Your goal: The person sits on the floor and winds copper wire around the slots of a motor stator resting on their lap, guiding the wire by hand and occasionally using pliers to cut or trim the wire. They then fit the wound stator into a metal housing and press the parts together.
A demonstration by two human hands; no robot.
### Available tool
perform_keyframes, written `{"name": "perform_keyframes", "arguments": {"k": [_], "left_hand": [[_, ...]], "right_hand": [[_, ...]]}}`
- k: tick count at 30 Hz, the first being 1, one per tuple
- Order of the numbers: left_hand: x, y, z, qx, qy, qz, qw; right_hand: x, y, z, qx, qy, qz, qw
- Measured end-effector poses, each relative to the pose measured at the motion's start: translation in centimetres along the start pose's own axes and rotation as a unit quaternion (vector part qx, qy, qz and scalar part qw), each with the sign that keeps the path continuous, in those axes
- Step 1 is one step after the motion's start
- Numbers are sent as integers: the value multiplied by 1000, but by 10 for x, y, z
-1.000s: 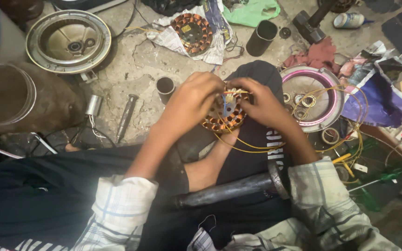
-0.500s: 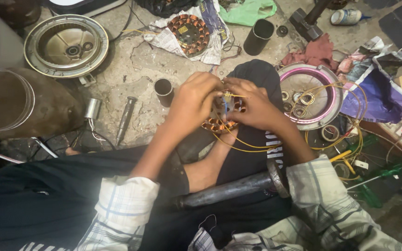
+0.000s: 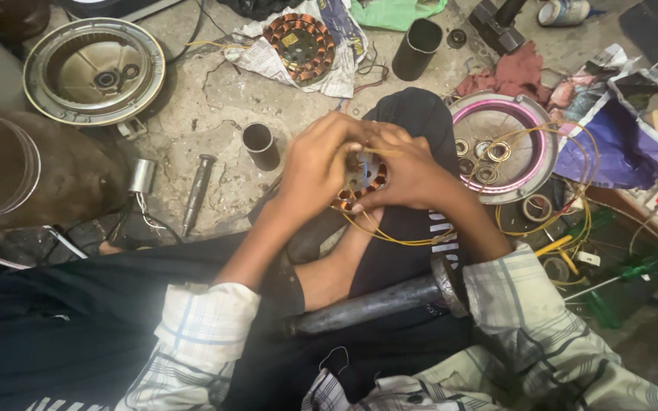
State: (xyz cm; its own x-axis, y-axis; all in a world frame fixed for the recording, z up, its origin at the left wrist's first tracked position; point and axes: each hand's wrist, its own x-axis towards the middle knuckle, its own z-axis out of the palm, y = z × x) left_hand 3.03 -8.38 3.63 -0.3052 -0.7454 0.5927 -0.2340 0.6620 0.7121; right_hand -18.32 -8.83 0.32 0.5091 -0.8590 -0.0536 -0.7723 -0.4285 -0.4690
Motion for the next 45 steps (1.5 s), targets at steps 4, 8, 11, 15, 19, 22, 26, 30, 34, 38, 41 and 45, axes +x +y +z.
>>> {"name": "perform_keyframes", "arguments": {"k": [4,8,11,15,19,22,26,30,34,38,41,45], "left_hand": [[-1,-1,4,15,-6,-61,998],[0,3,3,48,-23,20,998],[3,7,2,58,-30,100,993],[6,10,3,92,-47,104,989],[5,10,6,61,-31,47,997],[4,7,9,79,-18,29,996],[3,4,11,79,-14,13,997],[2,2,11,84,-11,10,996],[3,3,11,84,-12,6,996],[2,3,9,72,-9,5,997],[2,2,10,72,-8,1,997],[1,2,9,76,-10,4,997]], "right_hand": [[1,1,4,-11,7,11,1000],[-1,-3,4,12,24,12,1000],[-2,-6,4,36,27,16,999],[-3,-6,9,5,19,17,1000],[-3,3,9,61,41,-28,997],[-2,17,-4,133,80,-116,981],[4,16,-17,9,80,-121,989],[9,1,-28,-78,82,-132,985],[12,-9,-32,-115,54,-81,989],[15,-7,-26,-133,66,-76,986],[15,-5,-18,-145,89,-77,982],[14,-5,-11,-135,132,-108,976]]}}
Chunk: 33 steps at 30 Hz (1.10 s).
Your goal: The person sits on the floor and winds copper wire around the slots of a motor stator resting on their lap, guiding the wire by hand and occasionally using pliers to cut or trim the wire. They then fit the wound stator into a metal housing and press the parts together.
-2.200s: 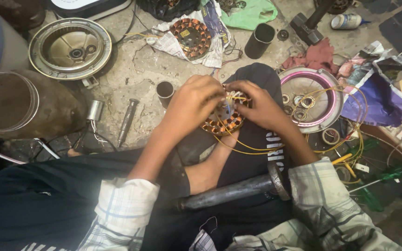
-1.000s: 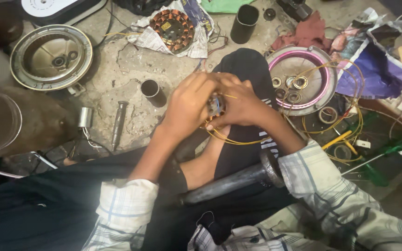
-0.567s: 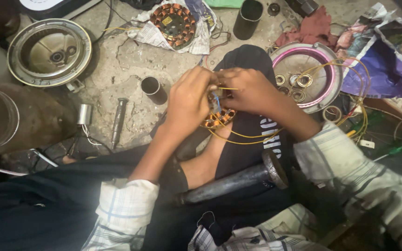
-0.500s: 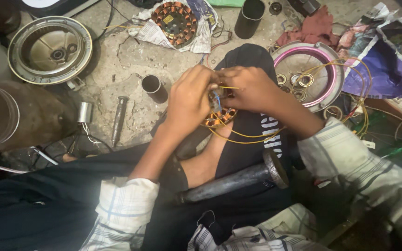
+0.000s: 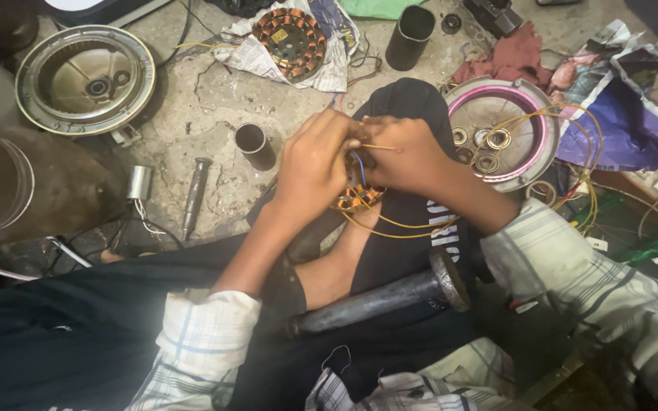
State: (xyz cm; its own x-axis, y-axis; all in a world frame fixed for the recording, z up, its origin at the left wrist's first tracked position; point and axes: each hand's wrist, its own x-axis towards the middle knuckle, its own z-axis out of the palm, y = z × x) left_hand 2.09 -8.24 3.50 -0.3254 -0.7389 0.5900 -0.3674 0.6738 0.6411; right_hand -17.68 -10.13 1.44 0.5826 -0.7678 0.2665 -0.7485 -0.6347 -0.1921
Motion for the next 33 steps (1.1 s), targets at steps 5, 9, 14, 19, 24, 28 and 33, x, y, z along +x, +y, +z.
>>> {"name": "perform_keyframes", "arguments": {"k": [5,9,14,19,24,28,33], "left_hand": [[1,2,-2,-14,3,-7,1000],[0,2,-1,-33,15,-24,999],[-1,-2,4,-79,39,-62,994],[0,-6,10,-132,67,-139,979],[-1,-9,13,-208,58,-223,951],[0,-8,8,-204,43,-179,962],[4,3,-4,-164,12,-73,984]], "right_hand": [[-2,1,3,-8,-13,-30,999],[-3,4,8,-40,-20,-57,997],[-7,-3,12,-32,28,-49,998],[-10,-4,-1,28,12,3,1000],[-7,12,-18,119,-87,33,988],[-8,17,-20,193,-156,118,962],[-10,19,-18,162,-116,69,978]]}}
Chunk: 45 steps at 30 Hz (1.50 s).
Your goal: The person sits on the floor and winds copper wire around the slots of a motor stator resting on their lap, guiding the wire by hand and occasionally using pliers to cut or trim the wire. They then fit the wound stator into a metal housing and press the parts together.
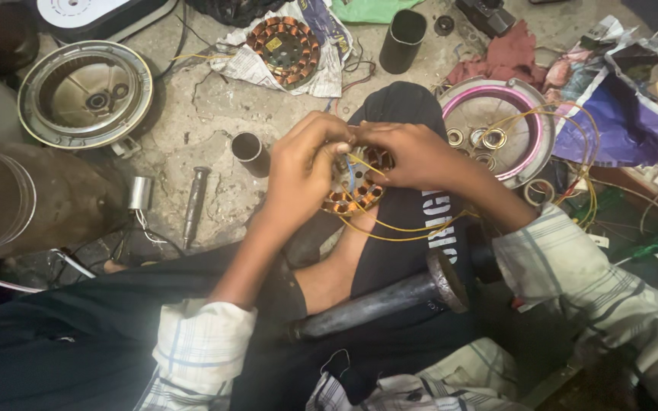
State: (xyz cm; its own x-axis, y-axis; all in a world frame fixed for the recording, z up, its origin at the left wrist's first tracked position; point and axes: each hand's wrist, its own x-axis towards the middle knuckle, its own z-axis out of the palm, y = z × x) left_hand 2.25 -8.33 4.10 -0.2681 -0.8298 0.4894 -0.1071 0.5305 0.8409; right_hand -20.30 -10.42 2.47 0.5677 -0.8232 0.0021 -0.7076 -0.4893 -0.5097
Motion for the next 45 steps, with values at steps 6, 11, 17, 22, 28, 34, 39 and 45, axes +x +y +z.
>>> {"name": "perform_keyframes", "arguments": {"k": [6,11,17,22,28,34,39,45], "left_hand": [[-7,10,-7,-75,119,-90,986],[-31,10,-14,-2,-2,-323,946],[-32,-8,23,-180,-14,-344,922],[-22,-7,7,-190,27,-335,922],[1,13,1,-227,10,-352,908],[0,30,-81,-145,138,-181,963],[-17,-10,-61,23,33,-123,992],[-35,-42,-22,-118,-44,-189,974]], "right_hand": [[-1,4,3,0,-9,-3,1000],[-1,5,5,24,-2,-11,1000],[-2,4,7,34,-12,-9,999],[-5,2,10,28,-7,17,999],[-6,3,12,14,-3,12,1000],[-3,-7,-1,57,4,21,998],[-4,-36,5,114,153,-133,973],[1,-52,5,147,216,-49,964]]}}
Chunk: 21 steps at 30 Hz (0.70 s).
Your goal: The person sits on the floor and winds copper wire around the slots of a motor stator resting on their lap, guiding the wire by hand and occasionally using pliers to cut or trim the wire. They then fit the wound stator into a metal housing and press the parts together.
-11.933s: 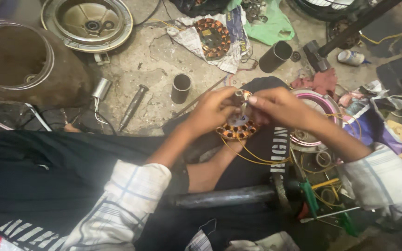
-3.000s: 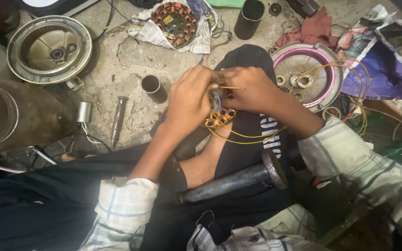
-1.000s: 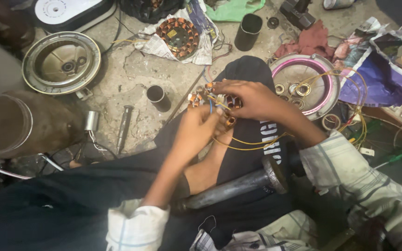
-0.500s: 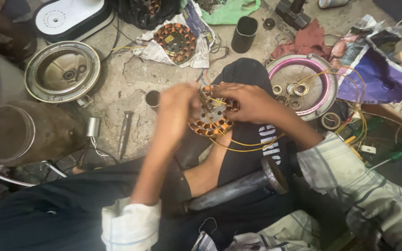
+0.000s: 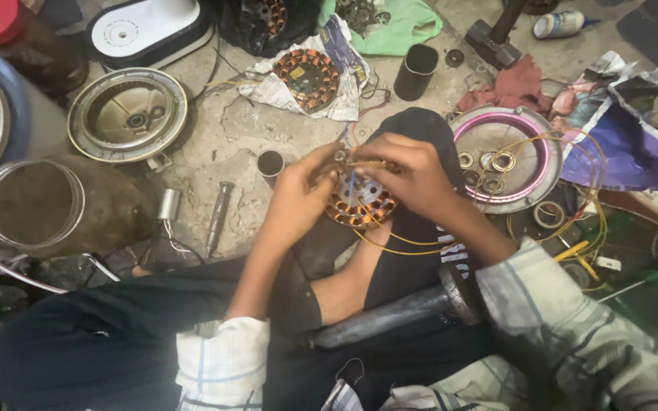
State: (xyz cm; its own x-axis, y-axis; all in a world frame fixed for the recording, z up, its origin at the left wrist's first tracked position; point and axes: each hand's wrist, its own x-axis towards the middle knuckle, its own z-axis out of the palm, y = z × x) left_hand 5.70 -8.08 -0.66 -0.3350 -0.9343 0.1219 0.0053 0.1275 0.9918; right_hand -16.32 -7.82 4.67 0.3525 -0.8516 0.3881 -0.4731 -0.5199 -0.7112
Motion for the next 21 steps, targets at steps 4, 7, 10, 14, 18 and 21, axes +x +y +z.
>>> {"name": "perform_keyframes", "arguments": {"k": [4,7,10,14,18,21], "left_hand": [[-2,20,8,56,16,10,998],[-2,37,14,139,17,61,988],[-2,45,20,173,26,0,985],[0,45,24,191,50,34,980],[-1,42,29,150,90,8,985],[-3,46,31,217,101,100,966]], "right_hand": [[28,-6,-22,-60,-97,-63,991],[43,-18,-35,-146,-137,-74,977],[48,-34,-39,-177,-140,-90,970],[51,-47,-48,-161,-86,-139,973],[44,-44,-71,89,47,32,994],[41,-20,-66,148,52,78,985]]}}
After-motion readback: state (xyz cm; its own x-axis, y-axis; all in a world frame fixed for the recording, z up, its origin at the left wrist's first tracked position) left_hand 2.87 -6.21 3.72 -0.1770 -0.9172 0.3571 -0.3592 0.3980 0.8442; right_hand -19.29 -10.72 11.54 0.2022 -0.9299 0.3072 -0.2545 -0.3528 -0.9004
